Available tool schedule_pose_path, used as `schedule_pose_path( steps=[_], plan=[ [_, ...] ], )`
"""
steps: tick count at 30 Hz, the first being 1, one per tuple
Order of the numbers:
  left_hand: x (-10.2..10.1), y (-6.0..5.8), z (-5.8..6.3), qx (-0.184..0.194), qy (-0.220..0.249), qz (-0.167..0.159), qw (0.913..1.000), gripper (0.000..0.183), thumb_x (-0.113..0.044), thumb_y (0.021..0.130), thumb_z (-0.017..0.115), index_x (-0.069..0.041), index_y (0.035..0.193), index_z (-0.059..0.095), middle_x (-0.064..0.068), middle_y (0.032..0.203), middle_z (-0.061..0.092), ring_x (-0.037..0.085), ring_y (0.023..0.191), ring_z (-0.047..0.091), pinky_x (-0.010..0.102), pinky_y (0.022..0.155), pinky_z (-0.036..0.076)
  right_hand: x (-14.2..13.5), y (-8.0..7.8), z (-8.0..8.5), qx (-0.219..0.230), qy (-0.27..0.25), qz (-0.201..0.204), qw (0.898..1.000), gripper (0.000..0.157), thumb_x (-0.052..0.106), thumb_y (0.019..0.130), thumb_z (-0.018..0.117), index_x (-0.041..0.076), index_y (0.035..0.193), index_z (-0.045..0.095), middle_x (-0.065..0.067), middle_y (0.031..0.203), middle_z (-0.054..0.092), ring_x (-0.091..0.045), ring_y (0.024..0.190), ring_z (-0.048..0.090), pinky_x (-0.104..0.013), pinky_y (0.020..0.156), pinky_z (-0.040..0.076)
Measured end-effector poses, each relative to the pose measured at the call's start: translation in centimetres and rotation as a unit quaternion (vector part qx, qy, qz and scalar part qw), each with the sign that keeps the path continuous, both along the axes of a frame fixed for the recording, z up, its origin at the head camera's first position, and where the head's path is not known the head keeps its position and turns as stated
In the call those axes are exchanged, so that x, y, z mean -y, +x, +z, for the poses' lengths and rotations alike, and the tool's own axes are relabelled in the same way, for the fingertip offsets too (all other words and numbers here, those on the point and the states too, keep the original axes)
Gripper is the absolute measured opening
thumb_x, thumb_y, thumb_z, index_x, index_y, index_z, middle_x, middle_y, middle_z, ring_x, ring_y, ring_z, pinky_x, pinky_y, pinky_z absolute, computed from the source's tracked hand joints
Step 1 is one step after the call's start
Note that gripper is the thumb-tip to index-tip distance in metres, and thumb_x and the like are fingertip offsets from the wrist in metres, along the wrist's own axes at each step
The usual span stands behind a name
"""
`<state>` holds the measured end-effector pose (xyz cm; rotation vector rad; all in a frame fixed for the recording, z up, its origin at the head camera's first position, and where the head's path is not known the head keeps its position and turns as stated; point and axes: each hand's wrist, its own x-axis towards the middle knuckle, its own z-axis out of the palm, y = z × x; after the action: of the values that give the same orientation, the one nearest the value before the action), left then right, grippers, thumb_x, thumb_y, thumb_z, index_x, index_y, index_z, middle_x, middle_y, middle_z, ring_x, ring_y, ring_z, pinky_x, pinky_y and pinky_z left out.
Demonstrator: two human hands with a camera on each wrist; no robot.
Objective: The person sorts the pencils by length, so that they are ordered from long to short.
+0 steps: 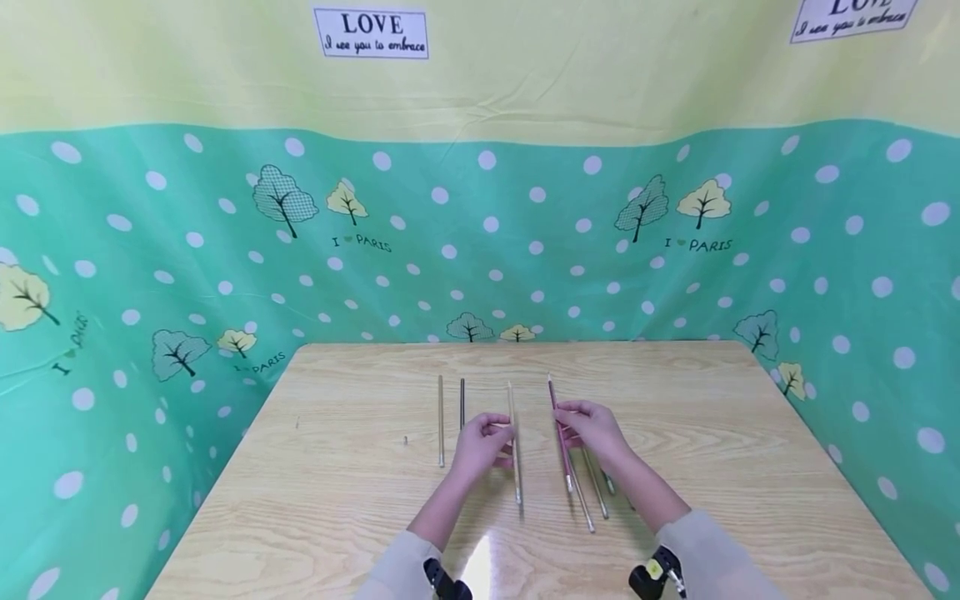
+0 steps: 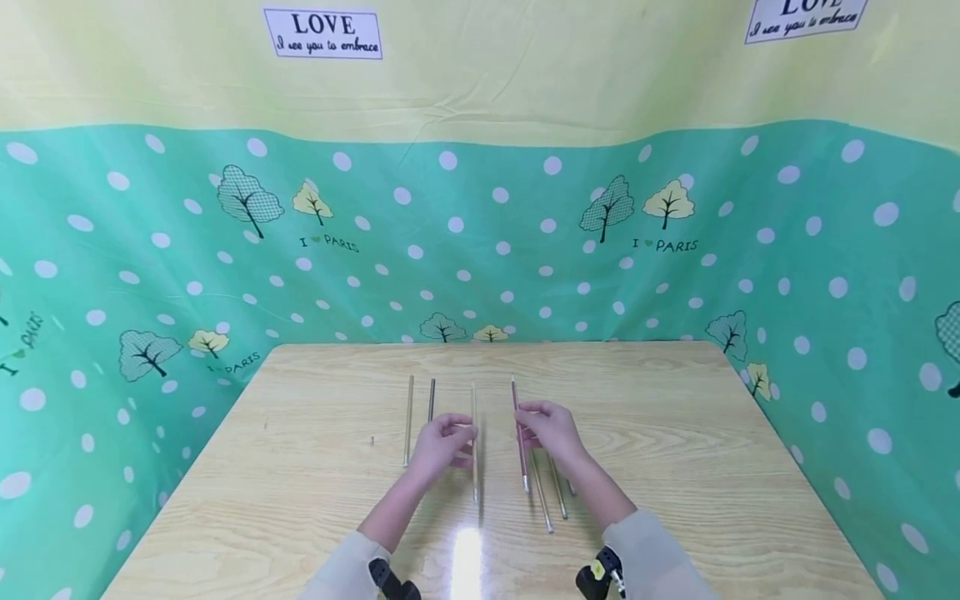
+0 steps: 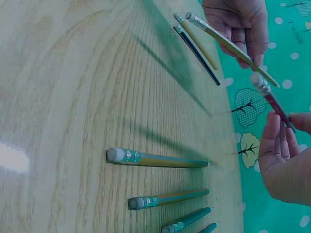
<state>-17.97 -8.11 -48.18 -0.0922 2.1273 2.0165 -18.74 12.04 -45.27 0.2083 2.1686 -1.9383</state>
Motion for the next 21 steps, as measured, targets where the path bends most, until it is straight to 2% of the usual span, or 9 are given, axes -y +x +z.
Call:
schedule_pose_path(
  steps=[15,21],
  plan=[
    [1.1,0.0,0.2,0.01,0.005,0.003,0.9999,0.036,-0.014,0.087,0.063,0.002,0.118,0.055,0.019,0.102,0.064,0.017,0.071,0.064,0.039,0.068,0.06,0.1,-0.2,-0.3,0.009,-0.017,-0.01,1.0,0.036,0.017,0.089,0.063,-0.005,0.117,0.056,-0.002,0.084,0.062,-0.012,0.068,0.06,-0.02,0.061,0.055],
    [1.2,0.1,0.7,0.014,0.005,0.004,0.9999,0.036,-0.014,0.088,0.062,0.003,0.119,0.054,0.018,0.101,0.064,0.018,0.073,0.064,0.041,0.07,0.06,0.3,-0.3,-0.6,0.009,-0.017,-0.011,1.0,0.035,0.016,0.089,0.062,-0.005,0.117,0.056,-0.001,0.083,0.062,-0.011,0.068,0.06,-0.02,0.06,0.055]
  ],
)
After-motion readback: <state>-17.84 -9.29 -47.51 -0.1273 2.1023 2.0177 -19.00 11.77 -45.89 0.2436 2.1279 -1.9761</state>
